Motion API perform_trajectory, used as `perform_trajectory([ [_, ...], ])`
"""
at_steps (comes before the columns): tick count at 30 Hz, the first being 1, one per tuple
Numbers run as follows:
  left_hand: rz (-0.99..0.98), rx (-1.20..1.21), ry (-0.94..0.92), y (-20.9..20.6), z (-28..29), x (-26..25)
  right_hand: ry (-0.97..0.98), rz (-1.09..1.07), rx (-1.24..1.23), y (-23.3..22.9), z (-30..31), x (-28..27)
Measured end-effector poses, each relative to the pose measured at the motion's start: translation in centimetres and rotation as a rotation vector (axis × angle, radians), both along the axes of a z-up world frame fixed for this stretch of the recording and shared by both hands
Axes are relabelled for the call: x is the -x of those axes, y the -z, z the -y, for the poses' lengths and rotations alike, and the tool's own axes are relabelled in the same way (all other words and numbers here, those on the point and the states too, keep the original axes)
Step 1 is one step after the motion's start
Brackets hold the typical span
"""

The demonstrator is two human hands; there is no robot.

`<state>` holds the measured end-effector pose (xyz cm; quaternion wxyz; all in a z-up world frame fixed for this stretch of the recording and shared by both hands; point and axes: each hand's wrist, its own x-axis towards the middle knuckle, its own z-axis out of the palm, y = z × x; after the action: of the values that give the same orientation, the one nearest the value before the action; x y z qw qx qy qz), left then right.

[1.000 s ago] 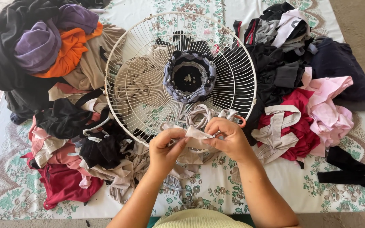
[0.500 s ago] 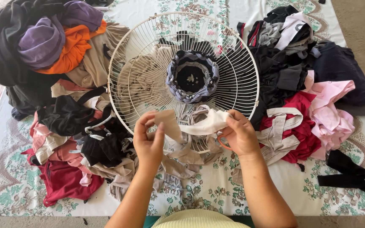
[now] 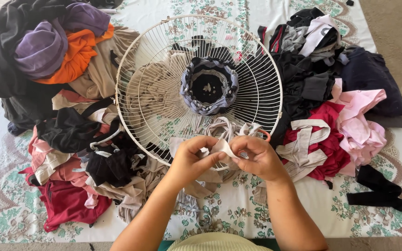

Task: Weaving strips of recycled fabric onto a circular metal fan guard to create a handmade rug.

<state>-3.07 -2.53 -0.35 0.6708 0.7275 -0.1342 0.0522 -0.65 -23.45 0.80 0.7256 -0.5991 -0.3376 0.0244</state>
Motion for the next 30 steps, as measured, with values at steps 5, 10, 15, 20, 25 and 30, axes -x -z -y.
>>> perform_trajectory([
  [5, 0.214, -0.017, -0.038, -2.3, -0.3, -0.4, 0.097, 0.006, 0.027, 1.8, 0.6, -0.7],
  [10, 0.340, -0.135, -0.182, -2.2, -0.1, -0.6, 0.254, 0.113, 0.073, 1.6, -0.9, -1.5],
  [15, 0.630, -0.229, -0.383, -1.9, 0.7, -0.6, 0.503, 0.268, 0.164, 2.1, -2.5, -0.7],
  [20, 0.667, -0.219, -0.428, -2.0, 1.3, -0.5, 0.503, 0.288, 0.183, 1.4, -3.3, 0.0],
  [25, 0.634, -0.135, -0.360, -1.6, 1.2, -0.4, 0.501, 0.323, 0.192, 0.1, -3.9, 0.4],
  [30, 0.609, -0.113, -0.296, -1.7, 1.0, -0.3, 0.510, 0.375, 0.214, -0.2, -3.7, 0.4],
])
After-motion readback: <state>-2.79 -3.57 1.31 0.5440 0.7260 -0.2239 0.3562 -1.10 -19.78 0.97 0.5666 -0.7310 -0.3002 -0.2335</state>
